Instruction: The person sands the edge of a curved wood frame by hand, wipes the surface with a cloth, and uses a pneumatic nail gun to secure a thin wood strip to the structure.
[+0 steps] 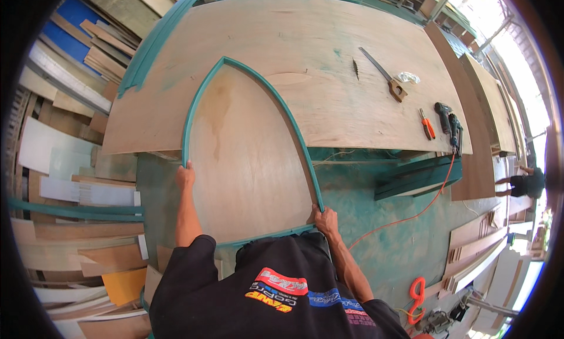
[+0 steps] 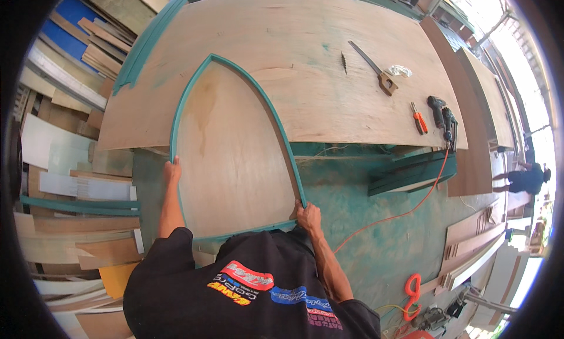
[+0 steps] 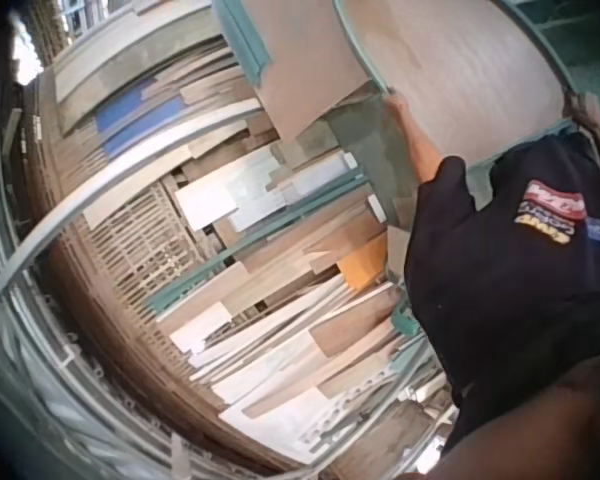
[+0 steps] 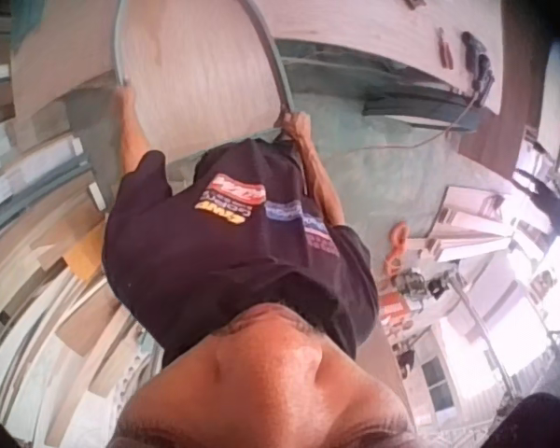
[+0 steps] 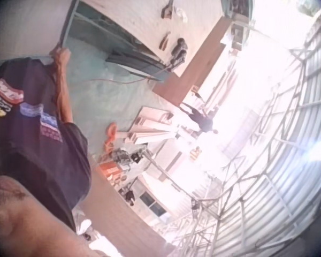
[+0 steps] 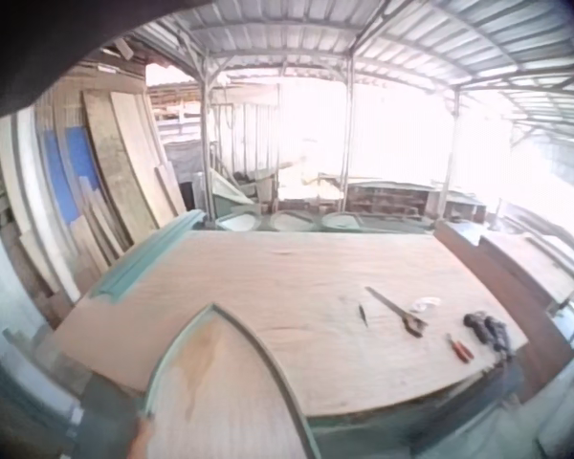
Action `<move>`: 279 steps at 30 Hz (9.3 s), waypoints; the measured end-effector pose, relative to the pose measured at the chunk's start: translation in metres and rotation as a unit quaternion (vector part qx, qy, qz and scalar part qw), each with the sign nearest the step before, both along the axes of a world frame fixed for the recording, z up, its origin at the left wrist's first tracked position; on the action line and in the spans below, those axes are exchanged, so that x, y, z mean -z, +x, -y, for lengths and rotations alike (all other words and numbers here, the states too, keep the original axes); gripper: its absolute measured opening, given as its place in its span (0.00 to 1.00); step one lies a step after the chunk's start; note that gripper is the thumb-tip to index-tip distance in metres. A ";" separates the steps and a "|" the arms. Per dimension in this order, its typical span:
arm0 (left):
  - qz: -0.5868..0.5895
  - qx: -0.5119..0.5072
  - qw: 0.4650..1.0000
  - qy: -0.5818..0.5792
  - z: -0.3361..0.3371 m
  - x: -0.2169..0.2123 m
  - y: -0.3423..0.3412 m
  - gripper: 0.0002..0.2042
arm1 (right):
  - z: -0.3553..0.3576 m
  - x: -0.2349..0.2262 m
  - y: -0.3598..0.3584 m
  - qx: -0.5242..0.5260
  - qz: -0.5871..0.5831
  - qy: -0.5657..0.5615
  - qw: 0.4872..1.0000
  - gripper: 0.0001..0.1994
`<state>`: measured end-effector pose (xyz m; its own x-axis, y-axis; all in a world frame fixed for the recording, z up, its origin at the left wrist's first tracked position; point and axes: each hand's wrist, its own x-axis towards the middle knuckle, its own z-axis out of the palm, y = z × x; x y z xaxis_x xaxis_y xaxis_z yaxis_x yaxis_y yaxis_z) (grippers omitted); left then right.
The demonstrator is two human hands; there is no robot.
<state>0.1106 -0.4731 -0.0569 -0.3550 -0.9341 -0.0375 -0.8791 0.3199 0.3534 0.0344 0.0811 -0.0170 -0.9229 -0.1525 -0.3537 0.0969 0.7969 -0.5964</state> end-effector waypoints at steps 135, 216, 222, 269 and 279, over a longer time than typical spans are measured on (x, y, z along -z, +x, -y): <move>-0.511 0.309 0.799 -0.067 -0.398 -0.254 -0.216 0.27 | -0.057 0.062 -0.127 -0.066 0.202 -0.354 0.911 0.30; -0.516 -0.219 0.678 0.475 -0.262 -0.018 -0.075 0.30 | 0.037 -0.031 -0.108 -0.057 -0.132 -0.040 0.989 0.10; -0.509 -0.154 0.684 0.499 -0.242 0.000 -0.084 0.27 | 0.045 -0.008 -0.121 -0.022 -0.109 -0.033 0.993 0.13; -0.502 -0.123 0.624 0.586 -0.285 -0.114 -0.038 0.21 | 0.012 -0.116 -0.049 0.261 0.201 -0.567 0.755 0.24; -0.592 0.136 0.619 0.497 -0.302 -0.210 -0.051 0.08 | -0.002 -0.109 -0.045 0.230 0.250 -0.676 0.654 0.28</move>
<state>0.0598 -0.1708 0.1528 -0.8228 -0.5578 -0.1088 0.2242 -0.4944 0.8398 -0.0103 0.0829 0.0923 -0.8014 -0.3853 -0.4575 0.5934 -0.6082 -0.5273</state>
